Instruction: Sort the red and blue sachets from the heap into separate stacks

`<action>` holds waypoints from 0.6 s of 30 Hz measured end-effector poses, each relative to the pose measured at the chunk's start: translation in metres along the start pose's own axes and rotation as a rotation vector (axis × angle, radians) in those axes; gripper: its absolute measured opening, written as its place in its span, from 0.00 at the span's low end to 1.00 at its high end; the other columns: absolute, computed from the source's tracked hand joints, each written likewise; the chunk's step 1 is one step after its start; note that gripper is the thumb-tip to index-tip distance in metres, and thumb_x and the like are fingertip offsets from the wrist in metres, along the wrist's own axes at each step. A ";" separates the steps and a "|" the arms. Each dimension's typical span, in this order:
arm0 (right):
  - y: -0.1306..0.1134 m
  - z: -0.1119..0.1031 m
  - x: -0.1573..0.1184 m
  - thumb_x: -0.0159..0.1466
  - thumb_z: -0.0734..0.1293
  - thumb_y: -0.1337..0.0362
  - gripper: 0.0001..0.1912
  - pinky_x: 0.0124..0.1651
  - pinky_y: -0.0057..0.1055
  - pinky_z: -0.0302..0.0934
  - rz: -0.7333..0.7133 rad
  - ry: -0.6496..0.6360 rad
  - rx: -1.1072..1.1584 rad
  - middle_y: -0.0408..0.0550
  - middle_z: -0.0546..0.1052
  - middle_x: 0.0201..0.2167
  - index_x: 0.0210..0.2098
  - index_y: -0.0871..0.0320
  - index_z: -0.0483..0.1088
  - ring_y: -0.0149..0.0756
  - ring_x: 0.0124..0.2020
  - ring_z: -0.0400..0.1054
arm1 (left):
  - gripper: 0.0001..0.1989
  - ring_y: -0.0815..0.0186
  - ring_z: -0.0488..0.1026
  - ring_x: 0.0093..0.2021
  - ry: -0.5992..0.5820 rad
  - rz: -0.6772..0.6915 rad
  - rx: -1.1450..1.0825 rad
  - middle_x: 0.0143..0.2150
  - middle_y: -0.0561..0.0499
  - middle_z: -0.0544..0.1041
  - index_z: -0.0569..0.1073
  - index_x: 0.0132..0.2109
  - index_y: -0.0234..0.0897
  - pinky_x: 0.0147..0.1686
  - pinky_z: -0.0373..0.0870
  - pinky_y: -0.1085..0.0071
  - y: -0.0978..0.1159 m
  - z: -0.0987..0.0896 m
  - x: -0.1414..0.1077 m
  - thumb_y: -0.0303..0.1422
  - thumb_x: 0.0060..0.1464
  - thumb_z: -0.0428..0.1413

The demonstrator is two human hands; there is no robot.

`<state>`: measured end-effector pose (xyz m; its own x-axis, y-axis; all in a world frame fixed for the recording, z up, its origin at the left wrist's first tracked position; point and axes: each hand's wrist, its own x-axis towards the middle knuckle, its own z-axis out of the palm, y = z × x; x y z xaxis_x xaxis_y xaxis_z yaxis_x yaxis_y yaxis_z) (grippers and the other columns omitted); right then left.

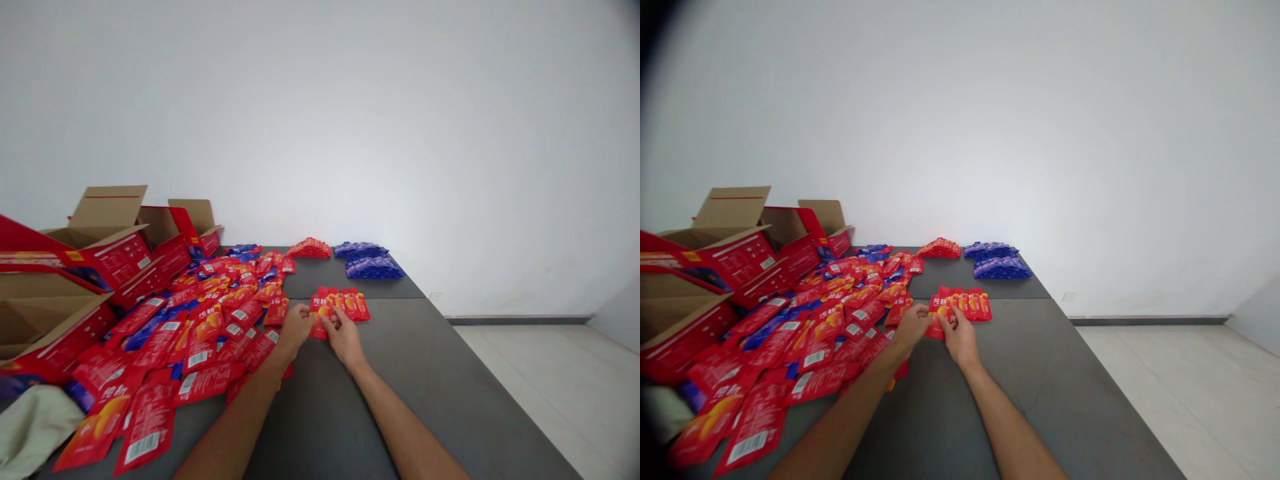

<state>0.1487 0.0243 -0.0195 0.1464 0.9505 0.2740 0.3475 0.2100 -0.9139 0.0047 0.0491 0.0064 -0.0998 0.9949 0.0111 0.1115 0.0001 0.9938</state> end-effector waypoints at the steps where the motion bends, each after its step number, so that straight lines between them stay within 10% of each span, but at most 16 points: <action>1: 0.001 -0.003 0.002 0.65 0.62 0.52 0.26 0.40 0.35 0.67 -0.029 0.007 -0.039 0.49 0.78 0.35 0.57 0.62 0.68 0.39 0.33 0.71 | 0.09 0.64 0.76 0.33 -0.011 0.013 0.023 0.32 0.48 0.79 0.74 0.38 0.34 0.33 0.72 0.70 -0.001 -0.001 0.004 0.26 0.47 0.60; 8: 0.017 -0.042 0.020 0.64 0.64 0.56 0.29 0.68 0.50 0.43 -0.172 0.105 -0.683 0.57 0.57 0.68 0.63 0.57 0.65 0.52 0.69 0.46 | 0.19 0.66 0.76 0.34 0.127 0.020 0.424 0.37 0.47 0.80 0.70 0.52 0.33 0.33 0.69 0.74 -0.013 0.005 0.052 0.25 0.51 0.56; 18: 0.033 -0.043 0.021 0.68 0.56 0.48 0.30 0.67 0.59 0.31 0.006 -0.180 -0.922 0.52 0.49 0.72 0.68 0.46 0.56 0.53 0.72 0.35 | 0.14 0.56 0.70 0.55 -0.035 0.309 0.930 0.49 0.39 0.77 0.79 0.45 0.35 0.58 0.60 0.61 -0.019 0.018 0.048 0.27 0.55 0.51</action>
<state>0.2032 0.0411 -0.0311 0.0318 0.9883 0.1490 0.9552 0.0138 -0.2955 0.0154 0.0985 -0.0139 0.0927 0.9670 0.2373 0.8639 -0.1966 0.4637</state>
